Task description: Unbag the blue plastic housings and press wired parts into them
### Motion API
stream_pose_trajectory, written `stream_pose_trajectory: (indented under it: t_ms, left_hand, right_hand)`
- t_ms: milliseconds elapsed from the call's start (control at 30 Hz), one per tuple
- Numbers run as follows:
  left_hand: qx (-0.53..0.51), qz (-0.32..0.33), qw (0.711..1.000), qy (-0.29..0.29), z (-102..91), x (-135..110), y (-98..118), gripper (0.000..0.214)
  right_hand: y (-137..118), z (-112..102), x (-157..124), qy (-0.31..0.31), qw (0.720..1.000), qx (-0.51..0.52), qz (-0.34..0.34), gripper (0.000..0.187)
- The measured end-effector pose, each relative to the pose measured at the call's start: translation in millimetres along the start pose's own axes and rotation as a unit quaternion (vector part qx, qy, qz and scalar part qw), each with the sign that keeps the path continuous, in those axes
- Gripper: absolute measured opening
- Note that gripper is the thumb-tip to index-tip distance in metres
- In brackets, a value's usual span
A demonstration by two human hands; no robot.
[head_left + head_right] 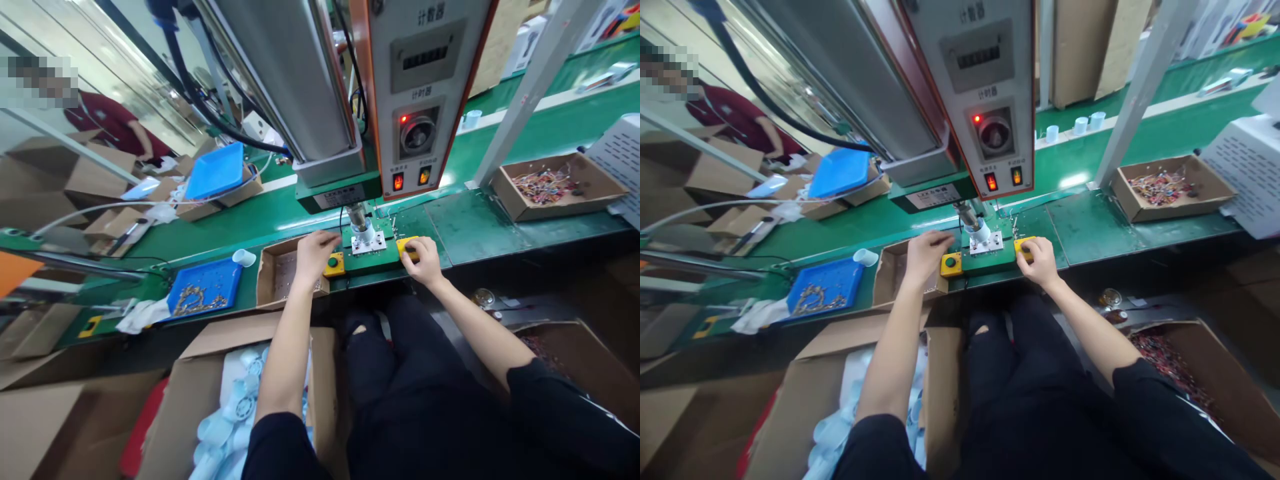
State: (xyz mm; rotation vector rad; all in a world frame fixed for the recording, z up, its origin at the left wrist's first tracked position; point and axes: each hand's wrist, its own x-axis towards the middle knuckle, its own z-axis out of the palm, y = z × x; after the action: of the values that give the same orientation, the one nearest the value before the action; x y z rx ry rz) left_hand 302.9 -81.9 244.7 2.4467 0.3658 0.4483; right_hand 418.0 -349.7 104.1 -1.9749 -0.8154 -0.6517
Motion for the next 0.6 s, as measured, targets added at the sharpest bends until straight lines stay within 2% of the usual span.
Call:
stream_pose_trajectory:
  t_ms: [67, 167, 333, 433, 600]
  left_hand:
    - [-0.02, 0.03, 0.999, -0.005, -2.0, 14.9, 15.8, 0.022]
    - [-0.029, 0.019, 0.999, -0.042, -5.5, 33.1, 30.6, 0.021]
    - [-0.051, -0.014, 0.996, -0.078, -11.4, 45.4, 31.7, 0.023]
    - [-0.048, -0.008, 0.994, -0.093, -5.5, 48.3, 34.8, 0.022]
    - [0.003, 0.036, 0.994, -0.106, 11.3, 57.4, 52.9, 0.011]
  right_hand:
    - [1.9, -1.5, -1.7, 0.003, 1.0, -0.006, -0.008, 0.019]
    - [4.6, -1.6, -3.3, 0.006, 1.0, -0.014, -0.004, 0.018]
    - [5.8, 0.6, -3.0, 0.017, 1.0, -0.019, -0.008, 0.016]
    - [6.0, -0.3, -1.6, 0.006, 1.0, -0.015, 0.009, 0.015]
    - [15.9, 1.9, -2.0, 0.012, 1.0, 0.009, 0.017, 0.018]
